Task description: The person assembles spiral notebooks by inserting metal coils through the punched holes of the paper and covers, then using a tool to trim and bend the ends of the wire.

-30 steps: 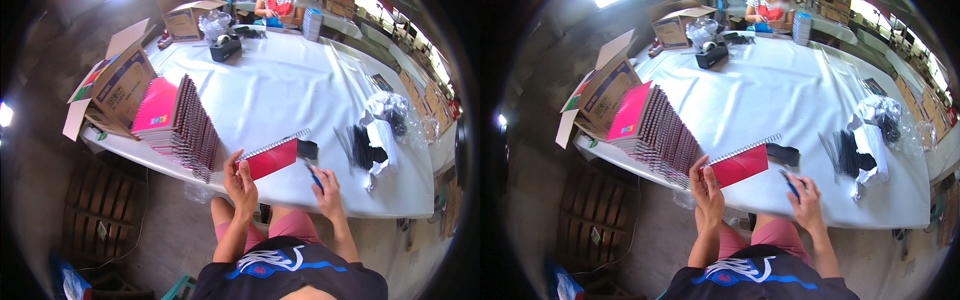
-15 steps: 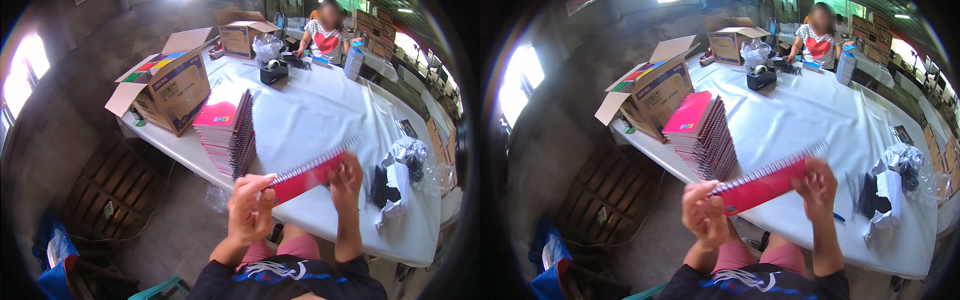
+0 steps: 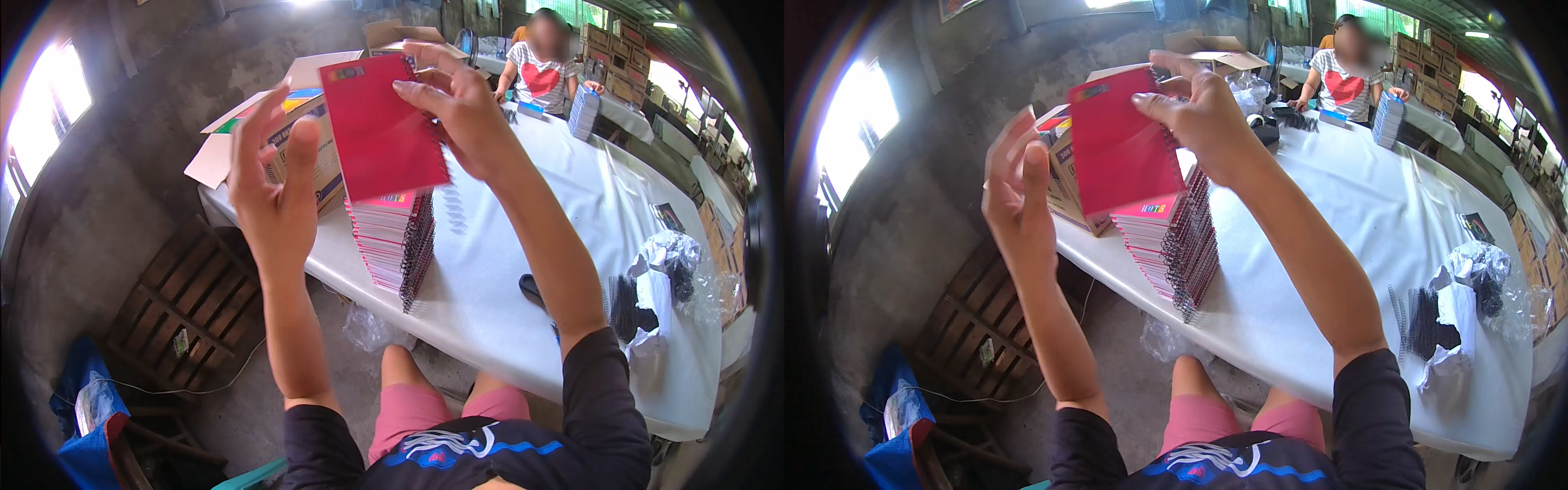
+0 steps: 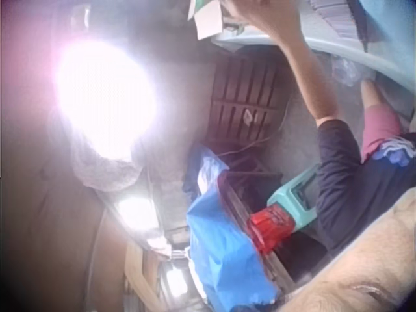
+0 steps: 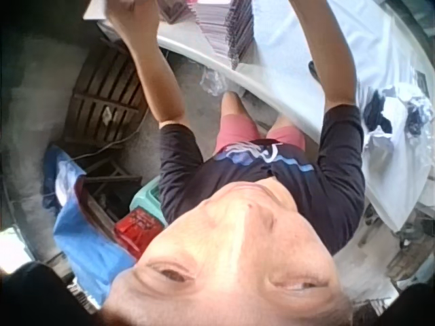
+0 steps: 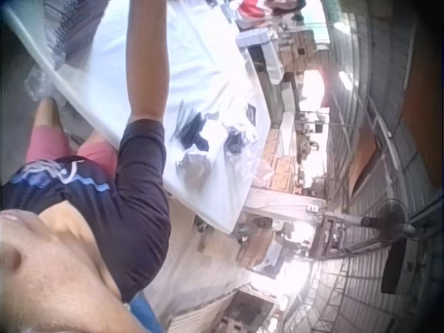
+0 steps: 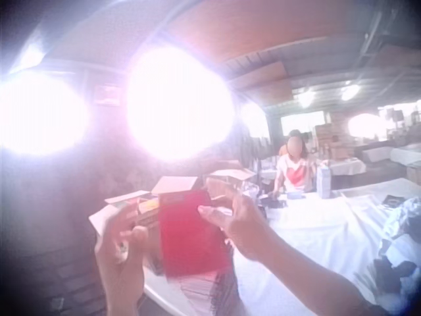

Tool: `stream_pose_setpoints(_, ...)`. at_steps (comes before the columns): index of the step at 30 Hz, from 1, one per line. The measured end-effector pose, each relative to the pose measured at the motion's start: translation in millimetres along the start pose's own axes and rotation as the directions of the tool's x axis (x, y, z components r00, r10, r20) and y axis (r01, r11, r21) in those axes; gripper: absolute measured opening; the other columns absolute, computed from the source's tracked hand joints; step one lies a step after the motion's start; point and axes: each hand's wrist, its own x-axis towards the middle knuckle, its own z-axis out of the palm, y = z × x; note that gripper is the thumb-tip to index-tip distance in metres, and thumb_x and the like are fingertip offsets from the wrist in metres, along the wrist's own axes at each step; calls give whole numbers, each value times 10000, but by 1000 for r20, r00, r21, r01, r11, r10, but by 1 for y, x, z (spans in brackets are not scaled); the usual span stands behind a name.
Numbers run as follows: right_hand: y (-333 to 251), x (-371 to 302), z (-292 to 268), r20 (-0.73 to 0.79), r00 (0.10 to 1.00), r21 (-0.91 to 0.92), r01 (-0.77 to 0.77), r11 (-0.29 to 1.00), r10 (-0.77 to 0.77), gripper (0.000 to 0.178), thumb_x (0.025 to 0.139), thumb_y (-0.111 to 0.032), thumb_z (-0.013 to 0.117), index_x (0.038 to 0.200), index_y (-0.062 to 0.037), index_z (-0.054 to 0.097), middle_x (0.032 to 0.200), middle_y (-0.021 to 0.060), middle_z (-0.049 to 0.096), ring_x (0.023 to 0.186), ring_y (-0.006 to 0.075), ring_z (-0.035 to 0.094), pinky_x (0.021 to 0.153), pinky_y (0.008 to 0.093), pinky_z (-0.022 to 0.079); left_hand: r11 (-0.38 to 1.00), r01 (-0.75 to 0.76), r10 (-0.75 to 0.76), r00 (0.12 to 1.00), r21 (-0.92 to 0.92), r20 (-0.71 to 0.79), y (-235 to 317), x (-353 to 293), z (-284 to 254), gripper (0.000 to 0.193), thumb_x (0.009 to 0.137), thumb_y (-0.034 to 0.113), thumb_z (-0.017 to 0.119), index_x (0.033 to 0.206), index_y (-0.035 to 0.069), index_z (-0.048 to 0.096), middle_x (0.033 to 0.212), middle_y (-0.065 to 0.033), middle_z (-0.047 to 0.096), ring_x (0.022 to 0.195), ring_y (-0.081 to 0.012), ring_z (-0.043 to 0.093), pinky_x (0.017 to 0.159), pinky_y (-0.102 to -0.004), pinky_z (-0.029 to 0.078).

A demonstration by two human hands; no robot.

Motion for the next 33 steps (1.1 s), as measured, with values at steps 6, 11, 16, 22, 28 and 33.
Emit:
stream_pose_setpoints(6, 89, 20, -37, -164, 984, -508, -140, 850, 64, 471, 722, -158, 747, 1109, 19, 547, 906, 97, 649, 697, 141, 634, 623, 266, 519, 835, 472, -429, 880, -283, 204, -57, -80, 36, 533, 926, 425, 510, 1271, 20, 484, 1268, -164, 500, 1187, -238, 463, 969, -348, 378)
stream_pose_setpoints(11, 96, 4, -27, -219, 976, -930, -216, 299, 24, 440, 722, -327, 722, 1004, -24, 571, 1145, 197, 543, 1058, 276, 551, 878, 356, 419, 930, 344, -334, 938, -128, 91, -59, -105, 59, 471, 974, 416, 402, 1211, 27, 522, 1175, -109, 535, 1094, -205, 490, 962, -300, 352)
stream_pose_setpoints(16, 119, 5, -44, -186, 973, -332, -191, 923, 135, 389, 846, -301, 595, 1100, -14, 527, 1163, 136, 539, 1080, 194, 536, 881, 288, 430, 893, 394, -403, 915, -216, 2, -58, -107, 74, 490, 967, 413, 427, 1221, 3, 509, 1124, -132, 553, 1022, -194, 525, 903, -302, 402)
stream_pose_setpoints(22, 141, 6, -33, -176, 980, -114, -112, 987, 91, 468, 922, -417, 477, 1095, 5, 578, 1032, 128, 634, 994, 179, 591, 844, 285, 450, 916, 312, -363, 913, -254, -189, -64, -110, 88, 661, 941, 568, 286, 1188, 4, 527, 1174, -148, 533, 1119, -227, 485, 984, -360, 353)
stream_pose_setpoints(28, 161, 3, -27, -405, 911, -107, -137, 985, 83, 600, 930, -506, 406, 888, 19, 693, 883, 156, 674, 902, 223, 613, 830, 305, 449, 849, 469, -509, 849, -246, -139, -67, -106, 89, 730, 938, 592, 271, 1087, -54, 579, 993, -126, 612, 932, -205, 579, 859, -315, 442)
stream_pose_setpoints(33, 158, 0, -24, -451, 878, -94, -224, 970, 159, 552, 951, -430, 383, 815, -12, 717, 845, 177, 683, 906, 290, 622, 872, 326, 425, 867, 480, -495, 861, -135, -118, -71, -109, 87, 754, 952, 586, 205, 1036, -47, 606, 985, -141, 611, 909, -221, 581, 831, -322, 447)
